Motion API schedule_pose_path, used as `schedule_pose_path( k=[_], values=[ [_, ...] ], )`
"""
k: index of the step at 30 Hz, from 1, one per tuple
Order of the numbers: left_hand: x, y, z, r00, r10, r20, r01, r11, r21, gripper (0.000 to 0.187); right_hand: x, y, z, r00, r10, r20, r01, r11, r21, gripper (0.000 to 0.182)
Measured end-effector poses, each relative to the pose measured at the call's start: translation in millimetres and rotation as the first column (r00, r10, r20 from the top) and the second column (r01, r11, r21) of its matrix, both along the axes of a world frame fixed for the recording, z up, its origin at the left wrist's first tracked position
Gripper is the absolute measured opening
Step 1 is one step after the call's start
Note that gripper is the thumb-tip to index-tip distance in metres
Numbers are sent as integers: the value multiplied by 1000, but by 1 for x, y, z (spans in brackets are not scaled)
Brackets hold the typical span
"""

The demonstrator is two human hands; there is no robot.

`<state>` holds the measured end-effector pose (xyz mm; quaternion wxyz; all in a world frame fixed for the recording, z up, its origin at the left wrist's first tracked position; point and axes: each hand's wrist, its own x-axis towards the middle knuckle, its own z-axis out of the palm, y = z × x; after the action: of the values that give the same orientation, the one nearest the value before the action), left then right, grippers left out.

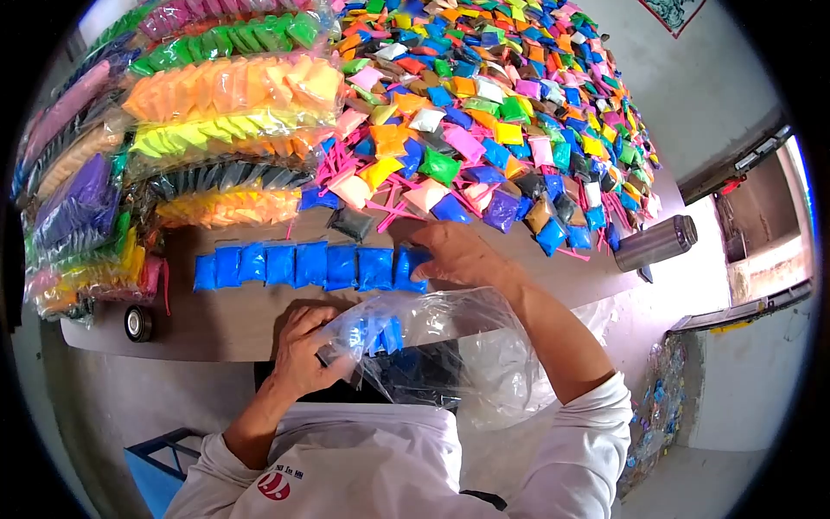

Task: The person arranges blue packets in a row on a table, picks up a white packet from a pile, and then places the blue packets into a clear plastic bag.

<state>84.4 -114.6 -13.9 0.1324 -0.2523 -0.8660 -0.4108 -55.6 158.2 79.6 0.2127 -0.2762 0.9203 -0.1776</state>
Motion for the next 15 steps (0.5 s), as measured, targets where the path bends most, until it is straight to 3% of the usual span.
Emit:
schedule_pose_path(
  k=[4, 7, 10, 11, 13, 15],
  values=[
    [0, 0, 1, 1000, 5, 20, -5, 1000, -5, 35, -4, 6, -4, 1000, -16, -18, 16, 1000, 21, 49],
    [2, 1, -3, 999, 26, 39, -26, 1000, 1, 36, -16, 5, 3, 963, -66, 260, 121, 971, -205, 42],
    [3, 0, -6, 998, 29, 57, -29, 999, -15, 36, -23, -7, 8, 930, -36, 367, 91, 987, -134, 42],
    [3, 0, -5, 998, 34, 56, -33, 999, -17, 36, -24, -8, 7, 930, -31, 366, 86, 987, -136, 42],
    [2, -2, -5, 998, -4, 60, 4, 1000, 0, 37, -26, -9, 1, 996, 17, 82, -17, 1000, 2, 53],
    [2, -3, -6, 998, 0, 62, 0, 1000, 10, 37, -28, -13, 13, 986, -21, 163, 23, 1000, -9, 58]
  ],
)
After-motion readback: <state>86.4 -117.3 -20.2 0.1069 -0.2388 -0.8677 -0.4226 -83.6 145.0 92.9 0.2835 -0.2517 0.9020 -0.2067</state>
